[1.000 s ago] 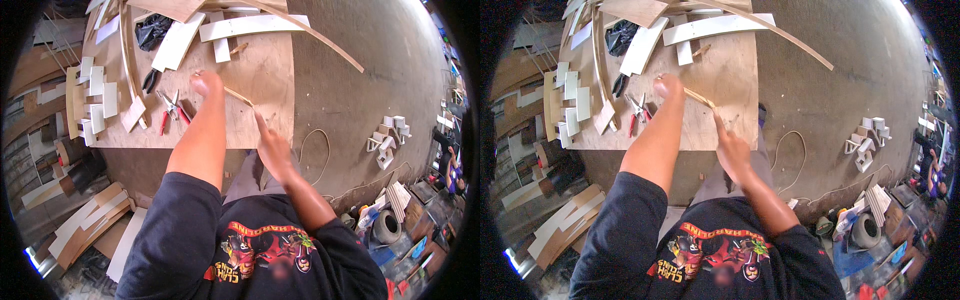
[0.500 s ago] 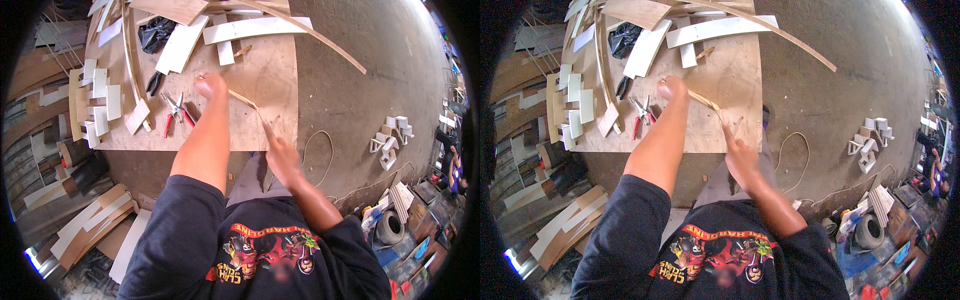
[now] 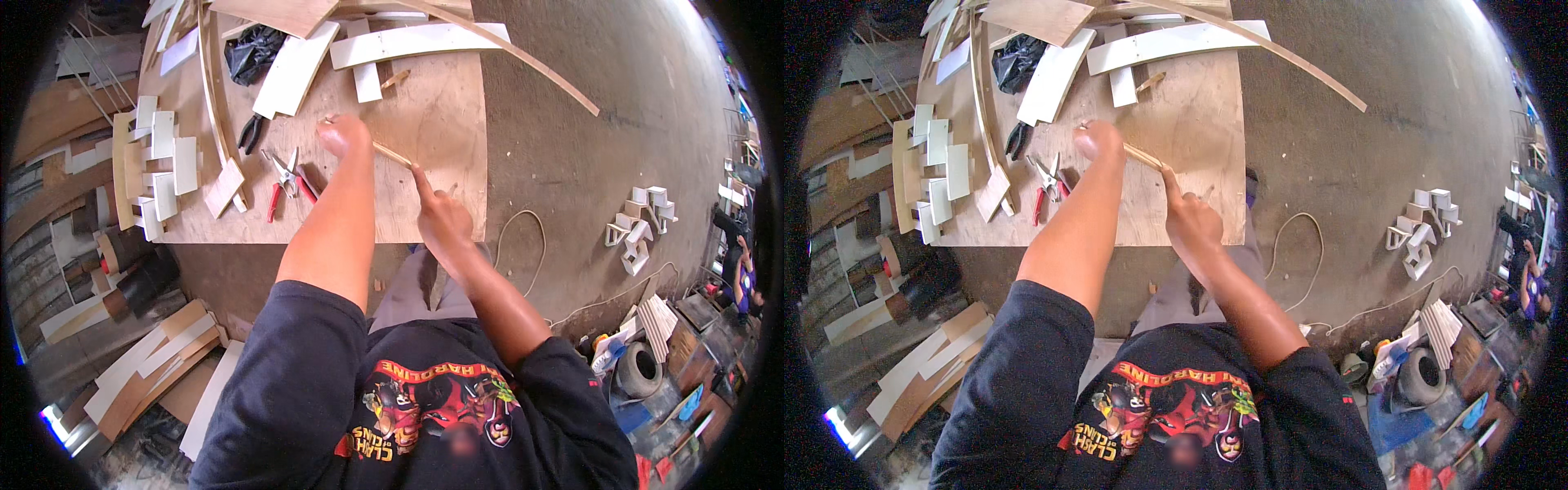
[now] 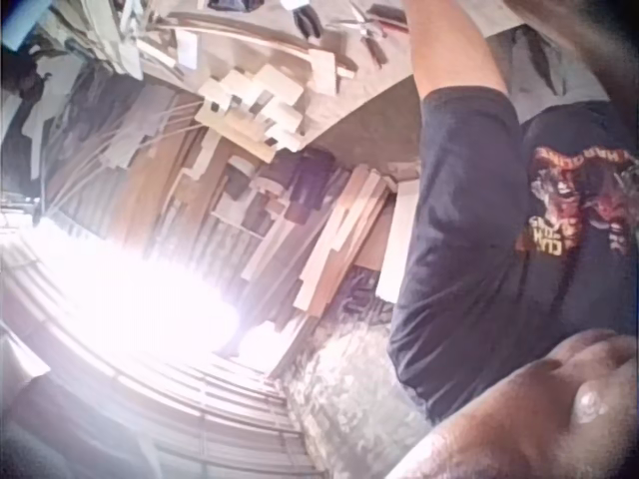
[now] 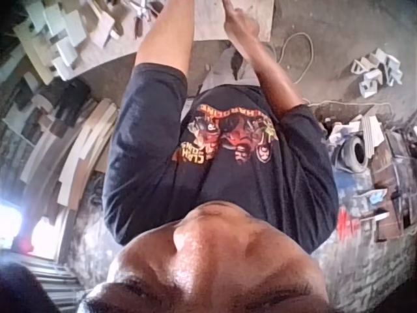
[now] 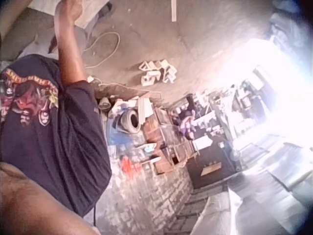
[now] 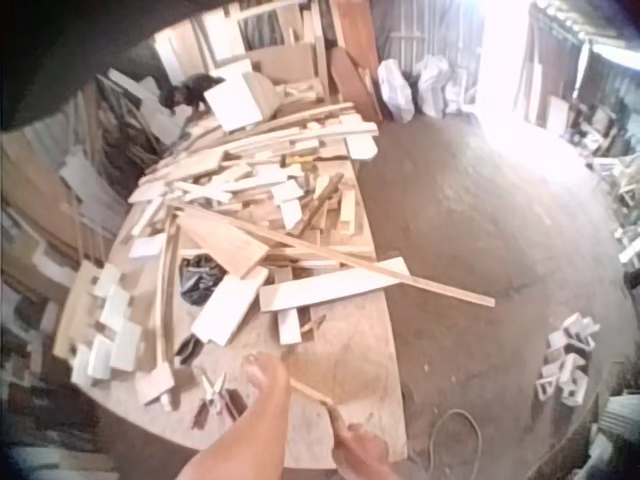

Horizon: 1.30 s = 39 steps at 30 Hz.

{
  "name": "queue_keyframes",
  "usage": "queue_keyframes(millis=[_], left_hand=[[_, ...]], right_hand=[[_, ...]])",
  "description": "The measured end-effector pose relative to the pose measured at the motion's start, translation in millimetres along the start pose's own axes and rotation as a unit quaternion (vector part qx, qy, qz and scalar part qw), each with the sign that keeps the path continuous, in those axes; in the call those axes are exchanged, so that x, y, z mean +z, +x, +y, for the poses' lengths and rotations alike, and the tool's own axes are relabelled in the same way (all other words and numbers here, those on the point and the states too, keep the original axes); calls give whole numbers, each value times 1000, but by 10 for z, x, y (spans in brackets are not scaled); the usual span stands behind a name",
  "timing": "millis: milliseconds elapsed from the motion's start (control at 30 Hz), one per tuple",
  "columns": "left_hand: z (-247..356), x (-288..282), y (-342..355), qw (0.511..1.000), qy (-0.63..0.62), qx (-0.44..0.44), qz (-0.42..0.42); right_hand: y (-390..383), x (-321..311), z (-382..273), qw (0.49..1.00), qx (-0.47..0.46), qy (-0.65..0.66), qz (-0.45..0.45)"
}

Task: The person rubs a thin strip of wood against a larger wooden block, then uses a thin blade to score or cut a line into the block before finishing by using shears to trim the wood strip.

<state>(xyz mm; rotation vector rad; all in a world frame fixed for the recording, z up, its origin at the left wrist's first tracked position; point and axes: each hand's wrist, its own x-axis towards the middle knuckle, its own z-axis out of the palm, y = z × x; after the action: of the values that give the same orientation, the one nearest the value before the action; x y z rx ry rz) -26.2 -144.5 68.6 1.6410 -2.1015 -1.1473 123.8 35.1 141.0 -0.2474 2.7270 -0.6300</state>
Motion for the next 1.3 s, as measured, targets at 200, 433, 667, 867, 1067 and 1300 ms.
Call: queue_keyframes(millis=[200,433,667,867,1067,1300], left_hand=[[-47,-5,-34,1000,-16,-9,20],[-131,59,53,999,-34,2,33],[-152,90,73,999,-41,13,28],[-155,118,121,999,-26,17,18],[-125,59,-18,998,-31,3,50],[-126,62,33,999,13,13,38]], right_hand=[[-354,-59,69,998,4,-19,-52],[-379,-185,-15,997,34,6,-71],[-72,82,27,1000,-4,-16,-2],[-78,14,9,1000,9,21,0],[-515,-107,114,998,0,-15,-53],[-157,16,18,1000,-1,4,6]])
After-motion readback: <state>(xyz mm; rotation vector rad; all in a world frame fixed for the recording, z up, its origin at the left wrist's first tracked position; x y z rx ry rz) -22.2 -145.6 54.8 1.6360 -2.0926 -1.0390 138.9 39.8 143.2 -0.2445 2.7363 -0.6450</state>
